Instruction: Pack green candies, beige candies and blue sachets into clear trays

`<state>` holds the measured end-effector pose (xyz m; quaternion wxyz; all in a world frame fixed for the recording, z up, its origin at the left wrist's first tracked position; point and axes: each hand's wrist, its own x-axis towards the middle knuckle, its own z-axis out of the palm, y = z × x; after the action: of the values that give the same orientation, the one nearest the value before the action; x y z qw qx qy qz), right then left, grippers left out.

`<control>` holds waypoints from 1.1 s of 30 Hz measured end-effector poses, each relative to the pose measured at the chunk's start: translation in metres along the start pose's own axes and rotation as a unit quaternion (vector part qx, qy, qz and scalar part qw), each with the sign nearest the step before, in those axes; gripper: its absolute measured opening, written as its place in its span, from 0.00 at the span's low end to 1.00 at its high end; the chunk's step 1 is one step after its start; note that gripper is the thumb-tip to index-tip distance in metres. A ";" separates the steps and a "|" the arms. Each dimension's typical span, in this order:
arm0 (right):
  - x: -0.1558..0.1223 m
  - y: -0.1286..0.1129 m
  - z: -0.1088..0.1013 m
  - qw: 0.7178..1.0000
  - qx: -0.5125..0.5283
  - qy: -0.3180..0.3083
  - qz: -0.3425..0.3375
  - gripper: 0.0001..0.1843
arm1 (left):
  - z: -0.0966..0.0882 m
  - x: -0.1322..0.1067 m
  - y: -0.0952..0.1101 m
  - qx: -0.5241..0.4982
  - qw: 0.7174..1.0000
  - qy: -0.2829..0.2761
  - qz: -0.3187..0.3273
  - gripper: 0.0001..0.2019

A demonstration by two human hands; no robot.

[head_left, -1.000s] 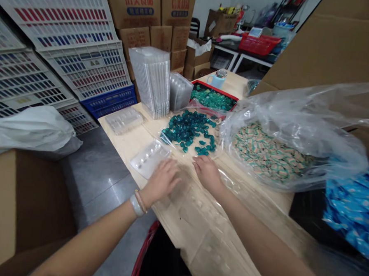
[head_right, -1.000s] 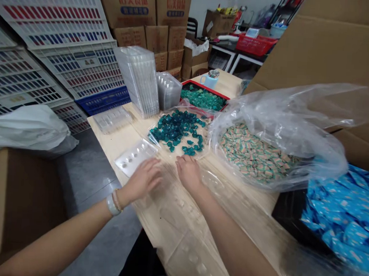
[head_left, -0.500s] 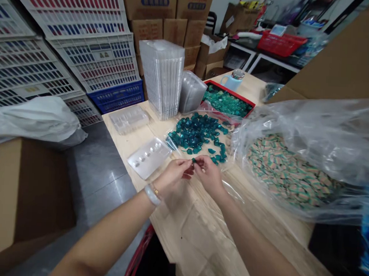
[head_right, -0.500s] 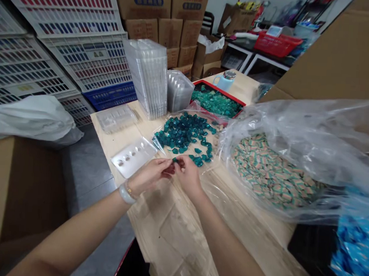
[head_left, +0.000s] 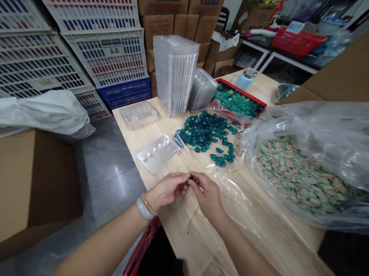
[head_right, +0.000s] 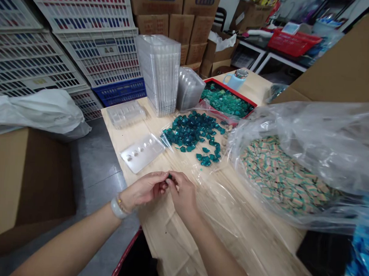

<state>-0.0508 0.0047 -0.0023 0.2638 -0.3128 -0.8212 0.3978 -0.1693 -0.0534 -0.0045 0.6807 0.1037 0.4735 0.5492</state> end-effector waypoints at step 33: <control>0.085 0.048 -0.008 0.958 -0.285 0.027 -0.002 0.16 | -0.003 0.111 0.079 0.756 0.583 0.033 0.294 0.14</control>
<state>-0.0874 0.0931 -0.0217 0.1870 -0.3844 -0.8933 0.1385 -0.2287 0.0691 -0.0131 0.1413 0.6969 0.6833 0.1658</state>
